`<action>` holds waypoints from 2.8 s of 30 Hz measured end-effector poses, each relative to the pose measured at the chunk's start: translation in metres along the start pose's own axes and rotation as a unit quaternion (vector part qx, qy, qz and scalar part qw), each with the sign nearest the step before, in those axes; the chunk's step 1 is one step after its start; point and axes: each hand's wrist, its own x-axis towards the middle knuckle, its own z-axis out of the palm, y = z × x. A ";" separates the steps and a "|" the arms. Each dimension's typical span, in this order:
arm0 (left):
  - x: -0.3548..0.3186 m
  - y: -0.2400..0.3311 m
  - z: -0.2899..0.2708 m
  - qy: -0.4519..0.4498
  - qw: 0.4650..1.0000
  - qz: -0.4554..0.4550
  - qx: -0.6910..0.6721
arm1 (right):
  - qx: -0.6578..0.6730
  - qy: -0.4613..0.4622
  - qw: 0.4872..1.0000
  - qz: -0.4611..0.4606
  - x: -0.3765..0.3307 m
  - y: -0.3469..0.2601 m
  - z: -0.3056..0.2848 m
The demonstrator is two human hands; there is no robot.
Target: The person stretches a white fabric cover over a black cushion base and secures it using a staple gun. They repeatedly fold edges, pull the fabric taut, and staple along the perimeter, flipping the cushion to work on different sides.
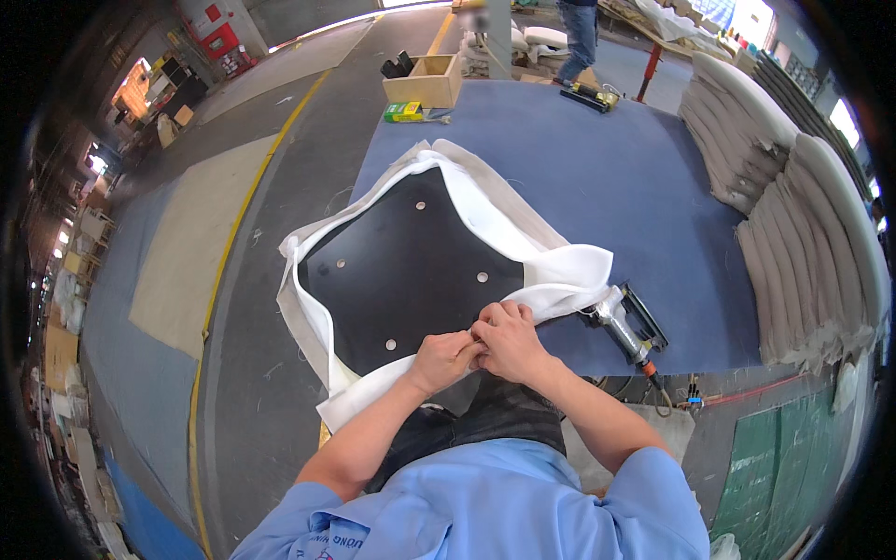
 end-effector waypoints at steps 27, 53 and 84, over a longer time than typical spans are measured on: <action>-0.011 0.025 -0.033 -0.115 0.951 -0.210 0.197 | -0.009 -0.102 0.990 0.097 0.021 0.005 0.015; -0.019 0.016 -0.024 -0.022 0.959 -0.215 0.184 | -0.064 0.086 0.920 0.377 -0.115 0.156 -0.053; -0.019 0.014 -0.030 -0.030 0.954 -0.264 0.142 | 0.394 -0.190 0.820 0.369 -0.006 -0.060 -0.044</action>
